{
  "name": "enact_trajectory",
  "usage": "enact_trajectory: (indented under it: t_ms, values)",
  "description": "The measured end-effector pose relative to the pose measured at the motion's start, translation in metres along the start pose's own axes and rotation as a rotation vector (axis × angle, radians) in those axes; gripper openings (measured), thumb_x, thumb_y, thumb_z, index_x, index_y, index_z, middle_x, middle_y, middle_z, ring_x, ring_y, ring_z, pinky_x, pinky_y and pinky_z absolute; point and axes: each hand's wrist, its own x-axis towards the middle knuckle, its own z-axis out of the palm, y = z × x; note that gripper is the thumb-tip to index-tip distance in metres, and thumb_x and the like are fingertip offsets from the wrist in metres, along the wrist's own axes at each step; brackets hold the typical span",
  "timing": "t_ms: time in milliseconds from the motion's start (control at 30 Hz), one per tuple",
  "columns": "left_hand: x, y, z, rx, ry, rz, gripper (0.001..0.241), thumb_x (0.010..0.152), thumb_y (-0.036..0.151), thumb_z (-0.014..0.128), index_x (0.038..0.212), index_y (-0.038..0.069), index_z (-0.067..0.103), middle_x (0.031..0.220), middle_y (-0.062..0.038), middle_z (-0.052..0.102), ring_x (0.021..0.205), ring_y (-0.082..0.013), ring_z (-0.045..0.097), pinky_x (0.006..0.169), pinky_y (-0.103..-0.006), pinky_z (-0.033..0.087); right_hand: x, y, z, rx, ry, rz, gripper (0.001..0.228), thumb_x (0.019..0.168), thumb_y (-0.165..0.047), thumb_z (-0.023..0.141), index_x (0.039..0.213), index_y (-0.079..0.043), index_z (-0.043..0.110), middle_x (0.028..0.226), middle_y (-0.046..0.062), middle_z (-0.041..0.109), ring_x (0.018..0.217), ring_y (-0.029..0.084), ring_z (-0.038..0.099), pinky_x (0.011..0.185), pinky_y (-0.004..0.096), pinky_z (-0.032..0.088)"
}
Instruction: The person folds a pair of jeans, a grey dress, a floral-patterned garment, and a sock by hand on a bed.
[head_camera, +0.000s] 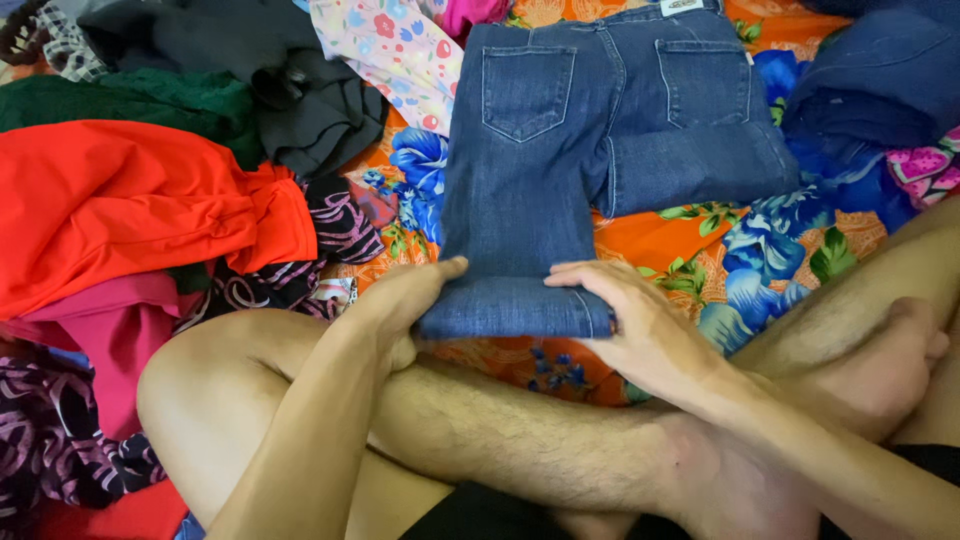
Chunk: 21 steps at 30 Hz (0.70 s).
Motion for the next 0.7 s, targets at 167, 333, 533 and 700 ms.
enact_trajectory:
  t_ms: [167, 333, 533, 700]
  values:
    - [-0.010, 0.008, -0.008, 0.042, 0.073, 0.277, 0.071, 0.089, 0.044, 0.064, 0.142, -0.001, 0.052, 0.140, -0.027, 0.055, 0.133, -0.0396, 0.054, 0.102, -0.0567, 0.047, 0.002, -0.001, 0.005, 0.145, 0.052, 0.305, 0.024, 0.088, -0.030, 0.073, 0.108, -0.018, 0.077, 0.102, 0.007, 0.077, 0.104, 0.028, 0.072, 0.092, 0.046, 0.052]
    - [-0.039, 0.016, -0.009, -0.125, -0.099, 0.388, 0.064, 0.087, 0.040, 0.058, 0.137, -0.001, 0.062, 0.139, -0.025, 0.060, 0.142, -0.0389, 0.048, 0.120, -0.0588, 0.027, 0.004, 0.011, 0.007, 0.205, 0.055, 0.440, 0.028, 0.092, -0.040, 0.068, 0.103, -0.017, 0.079, 0.089, 0.011, 0.078, 0.093, 0.028, 0.074, 0.085, 0.044, 0.057]
    - [0.022, -0.006, -0.012, 0.000, -0.174, 0.492, 0.066, 0.071, 0.025, 0.064, 0.134, 0.005, 0.066, 0.135, -0.019, 0.053, 0.139, -0.0346, 0.040, 0.118, -0.0606, 0.022, 0.022, 0.036, 0.003, 0.315, 0.052, 0.537, 0.042, 0.096, -0.040, 0.060, 0.117, -0.008, 0.077, 0.111, 0.022, 0.076, 0.109, 0.038, 0.071, 0.091, 0.052, 0.058]
    - [-0.001, -0.002, -0.002, 0.239, -0.075, 0.390, 0.053, 0.076, 0.025, 0.074, 0.126, 0.006, 0.070, 0.122, -0.020, 0.070, 0.131, -0.0355, 0.059, 0.108, -0.0527, 0.042, 0.028, 0.020, -0.001, 0.379, 0.059, 0.588, 0.045, 0.097, -0.039, 0.057, 0.120, -0.004, 0.075, 0.119, 0.020, 0.074, 0.117, 0.031, 0.068, 0.090, 0.045, 0.059]
